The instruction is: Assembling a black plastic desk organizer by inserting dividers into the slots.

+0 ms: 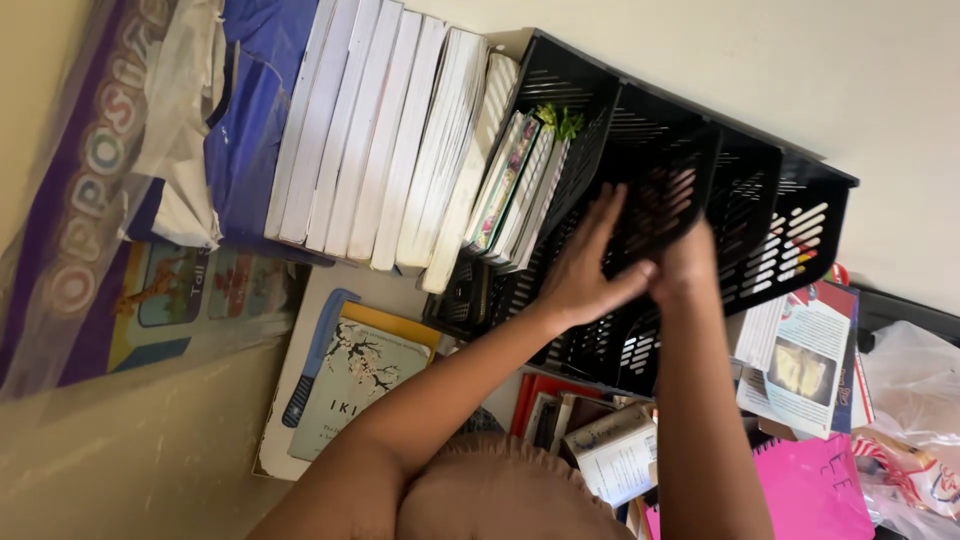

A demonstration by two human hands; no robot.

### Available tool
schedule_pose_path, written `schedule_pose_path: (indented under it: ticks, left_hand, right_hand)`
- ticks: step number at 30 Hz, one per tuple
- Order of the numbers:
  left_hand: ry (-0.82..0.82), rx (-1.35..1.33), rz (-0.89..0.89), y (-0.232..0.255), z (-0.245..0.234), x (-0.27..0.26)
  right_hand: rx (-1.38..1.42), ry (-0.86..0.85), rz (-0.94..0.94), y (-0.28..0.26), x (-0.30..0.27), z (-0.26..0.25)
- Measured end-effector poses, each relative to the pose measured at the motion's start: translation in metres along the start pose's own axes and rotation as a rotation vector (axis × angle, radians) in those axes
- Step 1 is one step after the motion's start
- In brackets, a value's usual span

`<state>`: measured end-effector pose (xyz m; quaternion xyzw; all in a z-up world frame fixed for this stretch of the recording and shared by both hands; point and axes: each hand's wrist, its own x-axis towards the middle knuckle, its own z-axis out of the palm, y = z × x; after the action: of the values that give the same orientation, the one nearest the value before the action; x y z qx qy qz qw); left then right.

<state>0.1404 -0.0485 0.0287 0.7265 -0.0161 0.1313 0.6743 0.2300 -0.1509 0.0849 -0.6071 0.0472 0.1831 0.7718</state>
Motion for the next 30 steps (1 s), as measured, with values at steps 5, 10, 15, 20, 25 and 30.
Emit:
schedule_pose_path:
  ticks: [5,10,15,20,25,30]
  left_hand:
    - [0.050,0.140,0.046,-0.003,0.011,-0.012]
    - [0.092,0.133,-0.105,-0.016,0.026,-0.019]
    - [0.124,0.197,-0.015,-0.016,0.022,-0.018]
    - [0.187,0.163,0.040,-0.018,0.019,-0.020]
    - [0.191,0.133,0.039,-0.022,0.021,-0.019]
    - [0.217,0.146,0.008,-0.015,0.016,-0.017]
  right_hand:
    - [-0.477,0.100,-0.304,-0.064,-0.021,0.025]
    - [-1.592,0.150,-0.927,-0.101,-0.023,0.034]
    - [-1.626,0.010,-0.903,-0.106,-0.020,0.040]
    - [-1.614,-0.005,-0.868,-0.112,-0.021,0.043]
    - [-1.574,0.010,-0.805,-0.116,-0.024,0.053]
    - [-1.523,0.030,-0.721,-0.117,-0.017,0.043]
